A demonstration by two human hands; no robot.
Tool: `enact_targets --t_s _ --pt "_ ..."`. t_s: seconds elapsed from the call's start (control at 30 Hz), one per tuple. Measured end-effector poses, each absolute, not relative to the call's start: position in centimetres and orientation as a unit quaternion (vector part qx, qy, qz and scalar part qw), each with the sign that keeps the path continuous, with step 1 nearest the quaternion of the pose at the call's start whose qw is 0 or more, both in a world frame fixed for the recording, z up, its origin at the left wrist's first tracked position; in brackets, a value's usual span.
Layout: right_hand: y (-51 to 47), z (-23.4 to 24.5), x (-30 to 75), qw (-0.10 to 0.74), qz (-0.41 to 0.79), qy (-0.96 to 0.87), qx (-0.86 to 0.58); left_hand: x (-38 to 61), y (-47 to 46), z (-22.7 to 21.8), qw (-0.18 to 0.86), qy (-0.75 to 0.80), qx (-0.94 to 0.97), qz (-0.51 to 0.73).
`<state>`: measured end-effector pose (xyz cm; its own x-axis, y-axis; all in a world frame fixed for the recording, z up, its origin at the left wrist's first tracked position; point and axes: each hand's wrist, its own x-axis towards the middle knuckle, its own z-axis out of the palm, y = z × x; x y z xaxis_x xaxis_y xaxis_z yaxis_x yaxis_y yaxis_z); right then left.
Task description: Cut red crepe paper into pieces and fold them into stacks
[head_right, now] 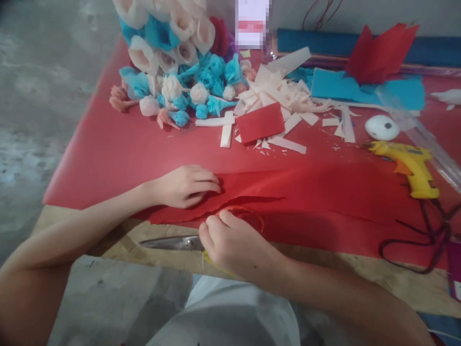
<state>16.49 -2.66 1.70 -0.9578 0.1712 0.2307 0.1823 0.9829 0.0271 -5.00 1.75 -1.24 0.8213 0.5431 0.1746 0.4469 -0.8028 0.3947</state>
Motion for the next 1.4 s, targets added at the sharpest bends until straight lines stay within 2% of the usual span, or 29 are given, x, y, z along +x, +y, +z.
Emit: enact_targets --t_s 0.1,0.23,0.37,0.57,0.77,0.97,1.07,1.17,1.27,1.4 --pt "-3.0 3.2 18.8 0.117 -0.009 -0.983 -0.139 -5.1 1.7 -1.2 0.165 0.265 0.940 0.136" --pt "-1.7 5.2 22.6 0.165 0.032 -0.937 -0.307 -5.1 1.6 -1.2 0.146 0.257 0.945 0.138" --pt "2.7 5.2 26.4 0.105 -0.018 -0.879 -0.464 -5.0 1.4 -1.0 0.102 0.240 0.960 0.100" --pt "9.7 2.9 28.6 0.014 -0.044 -0.910 -0.411 -6.2 1.2 0.0 0.112 0.264 0.957 0.049" --pt "11.7 1.9 26.4 -0.003 -0.030 -0.913 -0.408 -6.1 -0.3 2.5 0.125 0.386 0.914 0.000" --pt "8.7 2.1 24.4 0.041 -0.058 -0.897 -0.436 -2.6 -4.3 1.3 -0.009 0.475 0.880 0.007" --pt "5.6 1.6 23.6 0.116 -0.051 -0.919 -0.373 -2.9 -5.3 0.4 -0.064 0.483 0.873 0.019" --pt "3.3 0.5 23.9 0.156 -0.076 -0.921 -0.349 -4.7 -5.9 0.2 -0.112 0.493 0.862 0.035" --pt "2.4 -0.5 25.7 0.180 -0.118 -0.902 -0.375 -7.0 -6.9 0.3 -0.127 0.506 0.851 0.061" --pt "2.4 -0.8 29.7 0.160 -0.155 -0.877 -0.425 -9.7 -8.3 0.1 -0.094 0.534 0.834 0.104"
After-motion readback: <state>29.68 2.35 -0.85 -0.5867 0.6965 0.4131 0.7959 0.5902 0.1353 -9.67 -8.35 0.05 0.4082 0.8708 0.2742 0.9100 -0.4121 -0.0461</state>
